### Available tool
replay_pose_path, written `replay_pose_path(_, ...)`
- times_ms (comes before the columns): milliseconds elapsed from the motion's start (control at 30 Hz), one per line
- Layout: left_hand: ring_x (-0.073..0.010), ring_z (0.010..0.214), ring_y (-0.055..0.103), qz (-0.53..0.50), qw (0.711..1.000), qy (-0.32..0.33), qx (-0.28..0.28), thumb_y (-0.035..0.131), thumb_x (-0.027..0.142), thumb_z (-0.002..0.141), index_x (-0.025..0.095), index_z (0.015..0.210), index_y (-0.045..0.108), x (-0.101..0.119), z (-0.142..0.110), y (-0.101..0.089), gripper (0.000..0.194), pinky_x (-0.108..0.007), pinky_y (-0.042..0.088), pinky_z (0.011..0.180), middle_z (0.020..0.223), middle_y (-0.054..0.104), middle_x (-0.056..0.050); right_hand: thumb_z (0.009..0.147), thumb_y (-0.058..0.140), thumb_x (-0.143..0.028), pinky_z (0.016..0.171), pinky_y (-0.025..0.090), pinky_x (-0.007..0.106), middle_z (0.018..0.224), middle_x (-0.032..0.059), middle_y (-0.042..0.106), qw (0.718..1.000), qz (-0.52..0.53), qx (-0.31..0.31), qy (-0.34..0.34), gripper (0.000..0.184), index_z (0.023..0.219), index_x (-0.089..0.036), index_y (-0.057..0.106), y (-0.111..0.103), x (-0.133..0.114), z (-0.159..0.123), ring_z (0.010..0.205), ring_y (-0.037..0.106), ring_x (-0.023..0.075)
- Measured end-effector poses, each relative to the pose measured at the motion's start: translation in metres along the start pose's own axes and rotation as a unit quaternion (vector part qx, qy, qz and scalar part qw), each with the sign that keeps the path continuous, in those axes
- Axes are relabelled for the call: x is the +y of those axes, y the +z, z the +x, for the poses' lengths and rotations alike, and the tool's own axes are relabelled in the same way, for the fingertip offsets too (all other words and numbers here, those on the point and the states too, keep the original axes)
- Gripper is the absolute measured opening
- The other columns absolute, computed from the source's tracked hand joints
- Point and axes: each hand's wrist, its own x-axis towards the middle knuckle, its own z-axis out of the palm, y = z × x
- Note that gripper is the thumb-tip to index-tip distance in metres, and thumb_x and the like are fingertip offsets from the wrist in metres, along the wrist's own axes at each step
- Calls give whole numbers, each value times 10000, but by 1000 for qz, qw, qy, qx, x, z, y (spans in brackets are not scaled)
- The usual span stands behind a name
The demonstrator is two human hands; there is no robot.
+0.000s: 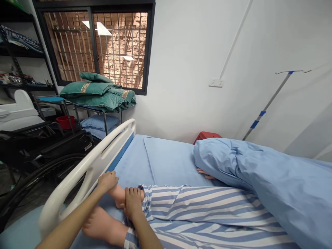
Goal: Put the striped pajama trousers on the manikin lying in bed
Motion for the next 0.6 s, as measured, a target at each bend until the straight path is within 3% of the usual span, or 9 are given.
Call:
replay_pose_path(367, -284, 947, 605, -57, 998, 0, 21, 394, 269, 795, 116, 980, 590, -11, -10, 4, 310, -383, 437, 768, 1014, 631, -191, 675, 681, -433, 870, 304, 385, 1046, 77, 538, 1000, -17, 11, 2, 541, 1127, -224, 470, 3, -2, -1, 954, 464, 267)
replay_pose_path(600, -250, 899, 623, -162, 987, -12, 1, 350, 416, 823, 143, 1022, 565, -34, -48, 1, 401, -335, 439, 735, 961, 662, -140, 692, 664, -389, 874, 308, 393, 1045, 82, 548, 1000, -19, 4, 8, 505, 1136, -227, 486, 1, -6, -2, 967, 464, 274)
